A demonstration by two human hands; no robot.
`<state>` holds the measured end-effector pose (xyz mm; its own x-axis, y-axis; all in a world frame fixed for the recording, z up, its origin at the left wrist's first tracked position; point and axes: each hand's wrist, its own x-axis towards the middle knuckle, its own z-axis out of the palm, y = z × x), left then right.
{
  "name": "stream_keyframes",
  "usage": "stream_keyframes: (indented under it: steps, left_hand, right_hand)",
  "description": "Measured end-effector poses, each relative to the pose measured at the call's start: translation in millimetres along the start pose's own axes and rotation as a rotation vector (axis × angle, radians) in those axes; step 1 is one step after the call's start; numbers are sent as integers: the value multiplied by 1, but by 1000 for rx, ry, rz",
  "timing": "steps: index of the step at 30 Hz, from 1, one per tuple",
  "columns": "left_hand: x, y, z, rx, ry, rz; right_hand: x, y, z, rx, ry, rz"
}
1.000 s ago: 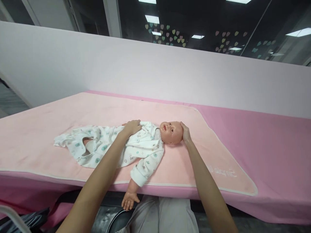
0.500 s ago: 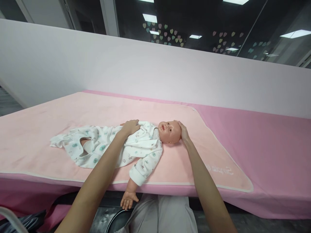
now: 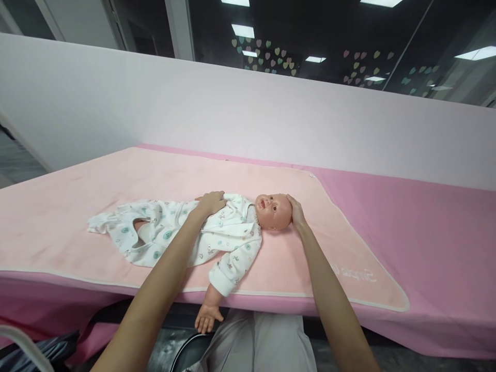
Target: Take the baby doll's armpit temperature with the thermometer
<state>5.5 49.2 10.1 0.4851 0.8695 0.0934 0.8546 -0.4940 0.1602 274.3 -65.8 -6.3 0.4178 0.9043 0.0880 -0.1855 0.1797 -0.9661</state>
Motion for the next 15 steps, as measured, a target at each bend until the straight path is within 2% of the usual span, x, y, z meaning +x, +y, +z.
stream_keyframes:
  steps: [3, 5, 7, 8, 10, 12, 13, 15]
  left_hand:
    - [-1, -3, 0, -196, 68, -77]
    - [-5, -3, -4, -490, 187, -117]
    - [-12, 1, -9, -836, 302, -51]
    - [-17, 6, -12, -966, 320, 24]
    - [-28, 17, -17, -1032, 222, 215]
    - [-37, 29, -19, -874, 25, 404]
    - [-41, 34, -19, -794, -37, 461]
    - [-43, 38, -16, -724, -77, 465]
  right_hand:
    - [-5, -1, 2, 20, -31, 47]
    - [-7, -2, 4, 26, 28, -9]
    - [-8, -3, 5, 12, 117, -101]
    - [-7, -3, 6, 6, 152, -131]
    - [-5, -1, 6, 2, 163, -147]
    - [-2, 2, 4, -23, 163, -147]
    - [-1, 4, 3, -50, 169, -161]
    - [0, 5, -2, -138, 207, -236]
